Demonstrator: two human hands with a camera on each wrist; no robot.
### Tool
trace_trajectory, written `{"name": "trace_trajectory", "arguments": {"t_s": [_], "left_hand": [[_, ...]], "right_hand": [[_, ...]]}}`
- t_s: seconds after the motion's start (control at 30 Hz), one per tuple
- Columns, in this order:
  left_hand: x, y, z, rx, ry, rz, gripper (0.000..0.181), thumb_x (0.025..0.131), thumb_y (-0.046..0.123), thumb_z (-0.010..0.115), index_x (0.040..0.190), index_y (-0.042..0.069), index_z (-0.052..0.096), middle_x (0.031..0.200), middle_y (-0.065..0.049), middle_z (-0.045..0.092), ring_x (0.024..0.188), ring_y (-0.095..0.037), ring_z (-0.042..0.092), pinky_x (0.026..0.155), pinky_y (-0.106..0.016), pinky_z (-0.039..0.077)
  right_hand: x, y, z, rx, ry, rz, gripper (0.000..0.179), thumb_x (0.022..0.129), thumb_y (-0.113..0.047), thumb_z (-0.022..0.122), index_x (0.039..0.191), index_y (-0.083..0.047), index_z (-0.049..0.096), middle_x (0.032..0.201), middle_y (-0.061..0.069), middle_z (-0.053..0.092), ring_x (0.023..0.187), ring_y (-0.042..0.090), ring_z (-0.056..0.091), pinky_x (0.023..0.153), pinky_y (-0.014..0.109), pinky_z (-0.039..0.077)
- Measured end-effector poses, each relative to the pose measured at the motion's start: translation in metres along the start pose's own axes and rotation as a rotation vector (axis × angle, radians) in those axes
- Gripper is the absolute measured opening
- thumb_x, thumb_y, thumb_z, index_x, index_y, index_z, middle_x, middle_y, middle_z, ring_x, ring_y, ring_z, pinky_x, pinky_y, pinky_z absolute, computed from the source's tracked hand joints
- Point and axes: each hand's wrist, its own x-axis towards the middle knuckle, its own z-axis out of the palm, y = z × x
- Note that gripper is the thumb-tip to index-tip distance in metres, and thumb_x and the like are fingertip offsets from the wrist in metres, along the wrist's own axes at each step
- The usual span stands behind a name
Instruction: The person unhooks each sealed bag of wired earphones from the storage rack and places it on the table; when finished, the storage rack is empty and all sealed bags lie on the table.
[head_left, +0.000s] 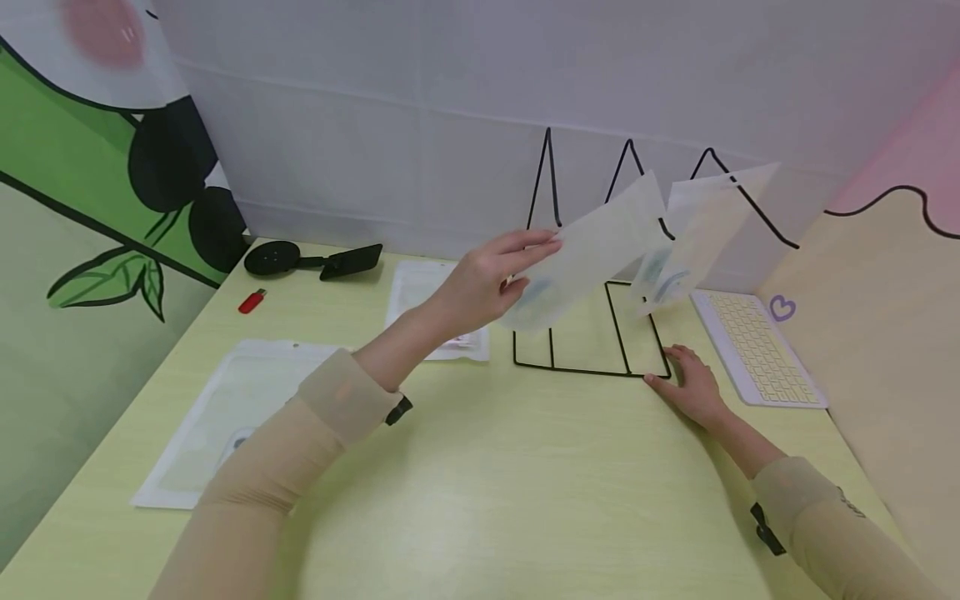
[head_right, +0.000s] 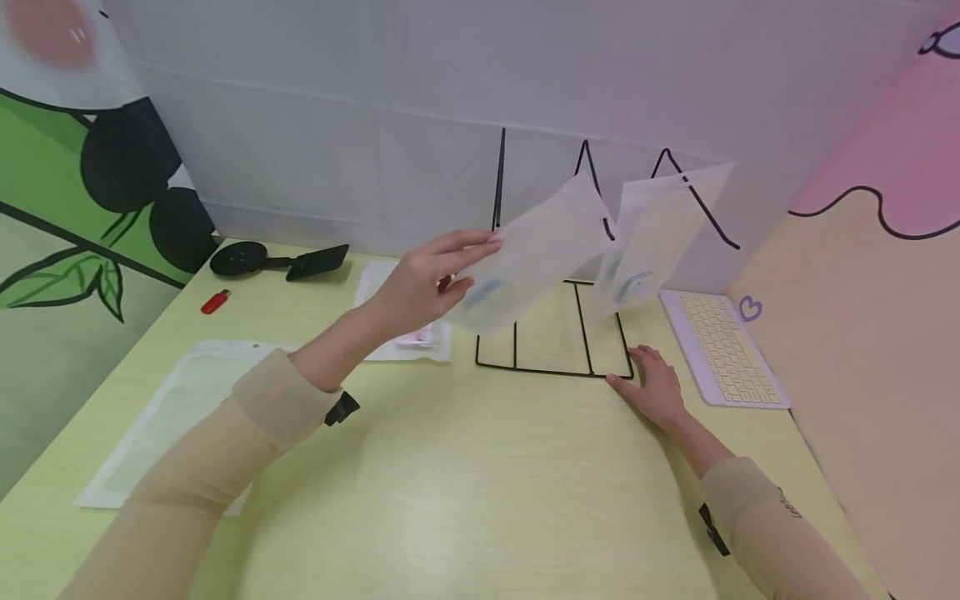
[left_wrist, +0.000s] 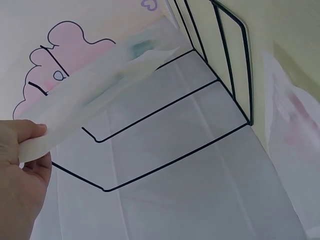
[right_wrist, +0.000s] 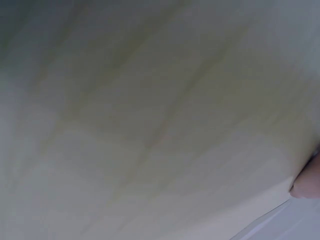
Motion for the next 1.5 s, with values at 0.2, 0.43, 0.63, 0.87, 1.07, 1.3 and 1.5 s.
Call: {"name": "trace_trajectory", "arguments": {"t_s": [0.2,0.43,0.63,0.87,1.07,1.3,1.5], "left_hand": [[0.000,0.003,-0.003,-0.008,-0.006,0.005,0.051,0.078,-0.018,0.059,0.126,-0.002,0.059,0.128,-0.017,0.057,0.092,-0.020,0.057,0.057,-0.021,0.042],[-0.002,0.008,-0.008,-0.047,-0.030,-0.036,0.051,0.079,-0.015,0.061,0.127,0.000,0.058,0.128,-0.015,0.057,0.095,-0.018,0.059,0.056,-0.020,0.041],[-0.003,0.012,-0.011,-0.060,-0.055,-0.054,0.051,0.079,-0.012,0.064,0.128,0.001,0.057,0.128,-0.014,0.057,0.088,-0.016,0.061,0.055,-0.020,0.042],[-0.007,0.011,-0.010,-0.096,-0.075,-0.079,0.050,0.080,-0.010,0.064,0.128,0.002,0.058,0.129,-0.011,0.057,0.064,-0.010,0.052,0.050,-0.019,0.038],[-0.009,0.011,-0.010,-0.156,-0.086,-0.127,0.050,0.082,-0.007,0.066,0.129,0.005,0.058,0.131,-0.009,0.056,0.054,-0.009,0.045,0.048,-0.019,0.039],[-0.007,0.011,-0.010,-0.191,-0.087,-0.138,0.050,0.081,-0.006,0.068,0.129,0.004,0.058,0.131,-0.010,0.056,0.053,-0.009,0.044,0.049,-0.019,0.040],[-0.003,0.013,-0.007,-0.234,-0.084,-0.121,0.049,0.082,-0.006,0.068,0.129,0.003,0.058,0.132,-0.011,0.055,0.054,-0.005,0.041,0.049,-0.019,0.040]], "right_hand": [[0.000,-0.002,-0.001,0.001,-0.004,0.005,0.072,0.091,-0.037,0.060,0.139,0.009,0.033,0.147,0.033,0.022,0.135,0.051,0.017,0.106,0.068,0.009],[0.000,-0.004,-0.002,-0.002,-0.006,0.003,0.073,0.091,-0.037,0.061,0.139,0.009,0.033,0.147,0.034,0.023,0.135,0.052,0.017,0.106,0.068,0.009],[0.000,-0.003,-0.002,0.001,-0.005,-0.003,0.072,0.090,-0.037,0.061,0.138,0.010,0.034,0.146,0.034,0.023,0.135,0.052,0.018,0.106,0.069,0.009],[0.000,0.002,0.001,0.004,0.002,-0.004,0.072,0.090,-0.038,0.062,0.138,0.009,0.035,0.147,0.033,0.023,0.135,0.052,0.018,0.106,0.068,0.009],[0.000,0.001,0.001,0.003,0.000,-0.011,0.073,0.090,-0.038,0.062,0.138,0.009,0.035,0.147,0.033,0.023,0.135,0.052,0.018,0.105,0.069,0.008],[-0.001,0.001,0.000,-0.003,-0.009,-0.003,0.072,0.090,-0.038,0.062,0.139,0.008,0.034,0.148,0.032,0.022,0.136,0.051,0.017,0.106,0.069,0.008],[-0.001,0.000,0.000,-0.007,-0.004,-0.006,0.072,0.090,-0.038,0.061,0.139,0.009,0.035,0.147,0.032,0.023,0.135,0.051,0.019,0.105,0.069,0.009]]}}
